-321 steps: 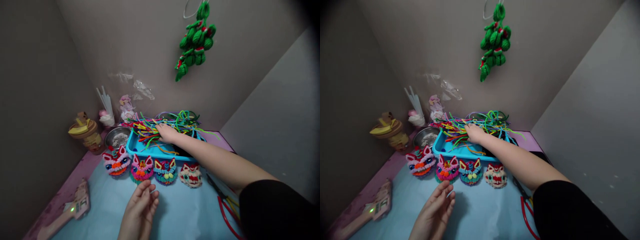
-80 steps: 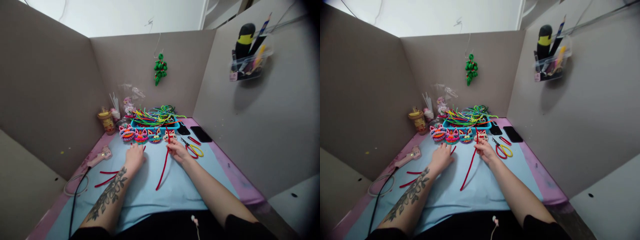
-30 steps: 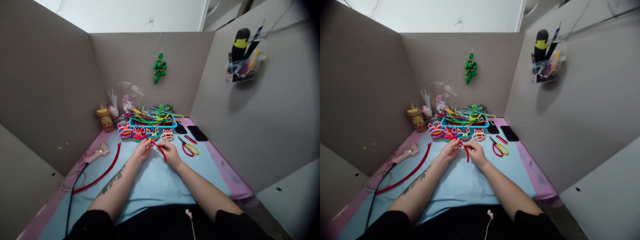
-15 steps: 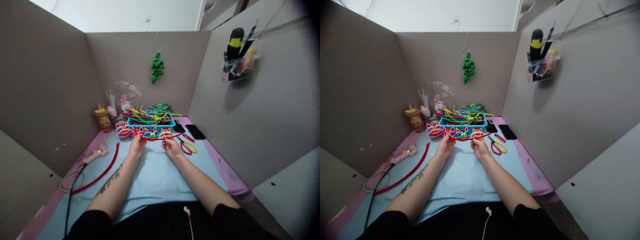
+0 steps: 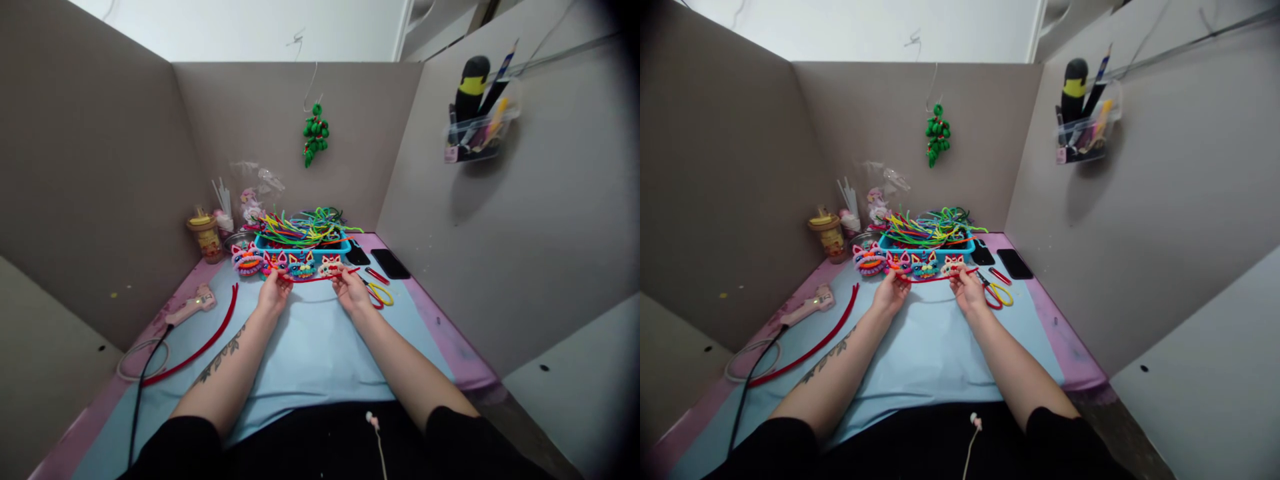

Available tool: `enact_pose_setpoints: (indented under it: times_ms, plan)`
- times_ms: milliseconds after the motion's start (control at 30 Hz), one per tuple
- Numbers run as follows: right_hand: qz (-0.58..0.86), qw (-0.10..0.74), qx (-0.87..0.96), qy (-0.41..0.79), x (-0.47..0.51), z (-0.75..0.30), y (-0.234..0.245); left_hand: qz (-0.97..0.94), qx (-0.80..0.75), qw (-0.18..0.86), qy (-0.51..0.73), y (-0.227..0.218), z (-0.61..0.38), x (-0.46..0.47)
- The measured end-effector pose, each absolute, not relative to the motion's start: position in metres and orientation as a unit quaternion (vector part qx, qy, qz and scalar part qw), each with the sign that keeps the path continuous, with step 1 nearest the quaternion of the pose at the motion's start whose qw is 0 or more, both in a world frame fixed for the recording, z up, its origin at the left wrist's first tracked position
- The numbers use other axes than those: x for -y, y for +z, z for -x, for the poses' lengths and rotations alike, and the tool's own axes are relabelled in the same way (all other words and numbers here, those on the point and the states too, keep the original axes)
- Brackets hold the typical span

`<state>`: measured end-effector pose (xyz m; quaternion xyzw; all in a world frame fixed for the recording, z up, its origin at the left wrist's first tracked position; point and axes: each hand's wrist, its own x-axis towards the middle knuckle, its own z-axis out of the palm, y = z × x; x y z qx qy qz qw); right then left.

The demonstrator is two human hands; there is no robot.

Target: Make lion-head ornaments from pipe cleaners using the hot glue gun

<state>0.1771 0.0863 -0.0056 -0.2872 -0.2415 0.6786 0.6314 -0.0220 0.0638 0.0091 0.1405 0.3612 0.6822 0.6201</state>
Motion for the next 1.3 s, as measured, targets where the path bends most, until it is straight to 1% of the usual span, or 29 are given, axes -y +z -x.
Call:
enact_pose_setpoints:
  times_ms: [200,433,600,800,967,1100,1200,1300]
  plan:
    - [0.329,0.645,0.270,0.634,-0.092,-0.178,-0.014,-0.149,-0.357,0.623,0.680,0.007,0.025,-0.065]
    - [0.383,0.706,0.274,0.528,-0.093,-0.180,-0.014,-0.173,-0.399,0.544,0.718,0.009,0.028,-0.065]
    - [0.402,0.724,0.298,0.475,-0.088,-0.180,-0.007,-0.174,-0.411,0.520,0.728,0.008,0.032,-0.066]
    - [0.395,0.719,0.336,0.462,-0.088,-0.181,-0.006,-0.204,-0.422,0.493,0.733,0.006,0.035,-0.069]
    - [0.361,0.721,0.358,0.471,-0.086,-0.180,-0.004,-0.321,-0.433,0.484,0.689,0.009,0.025,-0.061]
    - [0.349,0.702,0.401,0.474,-0.082,-0.176,-0.001,-0.401,-0.425,0.490,0.647,0.010,0.012,-0.054]
    - [0.353,0.688,0.469,0.426,-0.076,-0.173,0.000,-0.445,-0.424,0.485,0.622,0.009,0.007,-0.051]
    - [0.364,0.662,0.570,0.324,-0.066,-0.171,0.000,-0.492,-0.427,0.468,0.597,0.010,0.005,-0.047]
